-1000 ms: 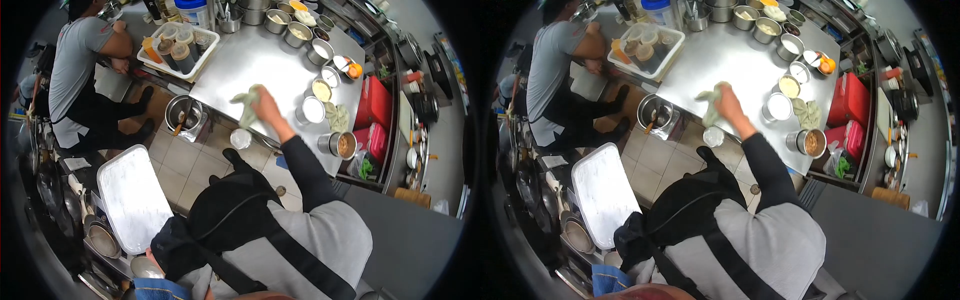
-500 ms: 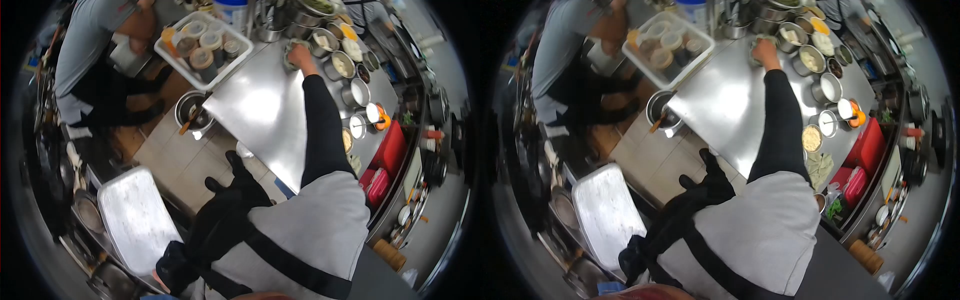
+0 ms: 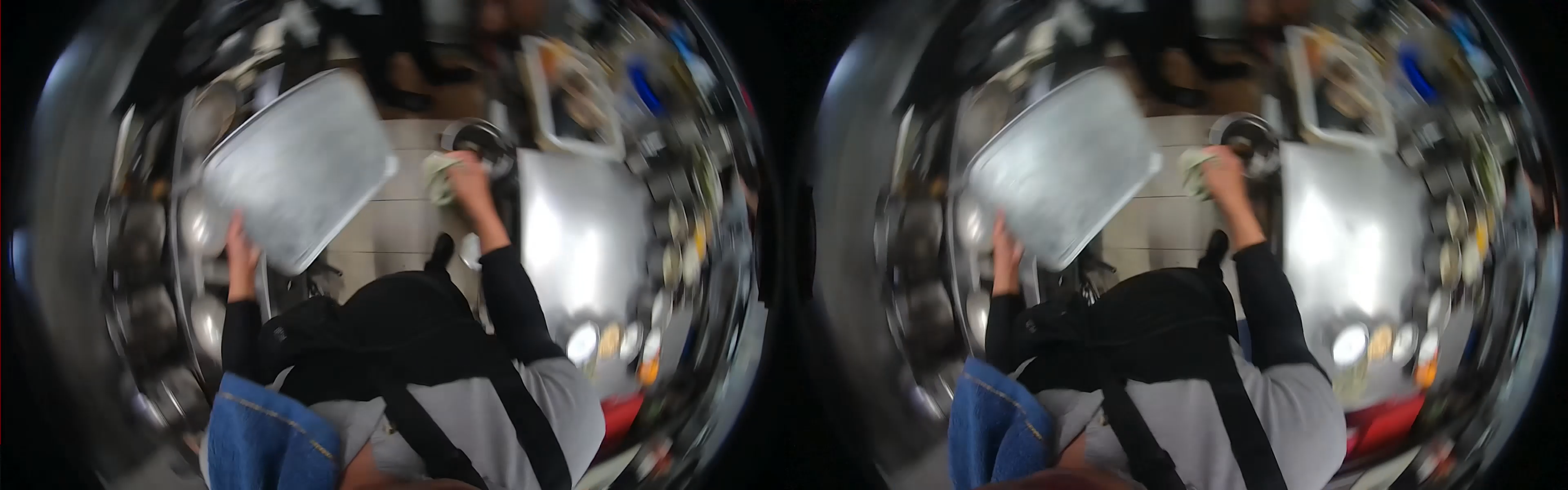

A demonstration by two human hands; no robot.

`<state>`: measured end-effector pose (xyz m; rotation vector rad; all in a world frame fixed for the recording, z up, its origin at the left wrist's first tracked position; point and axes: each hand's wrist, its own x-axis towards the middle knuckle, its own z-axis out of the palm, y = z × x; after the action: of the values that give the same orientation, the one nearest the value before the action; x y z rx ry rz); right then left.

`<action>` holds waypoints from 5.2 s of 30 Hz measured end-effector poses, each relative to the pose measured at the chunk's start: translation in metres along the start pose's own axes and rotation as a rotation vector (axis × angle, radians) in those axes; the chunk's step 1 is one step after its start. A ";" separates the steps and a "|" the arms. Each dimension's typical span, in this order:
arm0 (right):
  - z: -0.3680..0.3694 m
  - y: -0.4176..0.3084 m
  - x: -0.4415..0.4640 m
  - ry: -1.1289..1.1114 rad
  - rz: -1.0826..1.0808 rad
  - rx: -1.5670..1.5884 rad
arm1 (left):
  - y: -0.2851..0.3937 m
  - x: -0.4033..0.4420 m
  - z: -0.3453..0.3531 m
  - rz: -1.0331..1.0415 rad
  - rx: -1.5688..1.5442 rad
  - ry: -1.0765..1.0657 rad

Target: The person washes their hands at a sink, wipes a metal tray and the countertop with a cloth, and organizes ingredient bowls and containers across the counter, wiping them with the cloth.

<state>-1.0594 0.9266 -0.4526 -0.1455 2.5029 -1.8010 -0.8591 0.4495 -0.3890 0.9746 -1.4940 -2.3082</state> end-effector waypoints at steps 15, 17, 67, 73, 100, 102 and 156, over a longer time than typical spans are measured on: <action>0.242 -0.160 0.051 0.052 -0.121 0.208 | 0.089 -0.082 -0.052 0.449 0.341 -0.309; 0.295 -0.226 -0.021 0.104 -0.562 -0.027 | 0.095 -0.082 -0.037 0.470 0.323 -0.304; 0.239 -0.191 -0.170 0.194 -0.840 0.001 | 0.099 -0.173 0.046 0.522 -0.286 -0.320; 0.147 -0.141 -0.101 0.023 -0.675 0.089 | 0.094 -0.200 0.008 0.497 -0.173 -0.328; 0.193 -0.225 -0.020 -0.075 -0.093 0.169 | 0.059 -0.198 -0.036 0.524 0.187 -0.316; 0.224 -0.219 -0.027 -0.109 -0.509 0.000 | 0.066 -0.192 -0.031 0.516 0.253 -0.220; 0.279 -0.167 -0.240 -0.741 -1.264 -0.239 | 0.128 -0.157 -0.067 0.377 -0.203 -0.261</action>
<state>-0.7852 0.6371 -0.3858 -2.2706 2.0230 -1.1055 -0.7186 0.4231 -0.2300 0.3145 -1.3539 -2.3051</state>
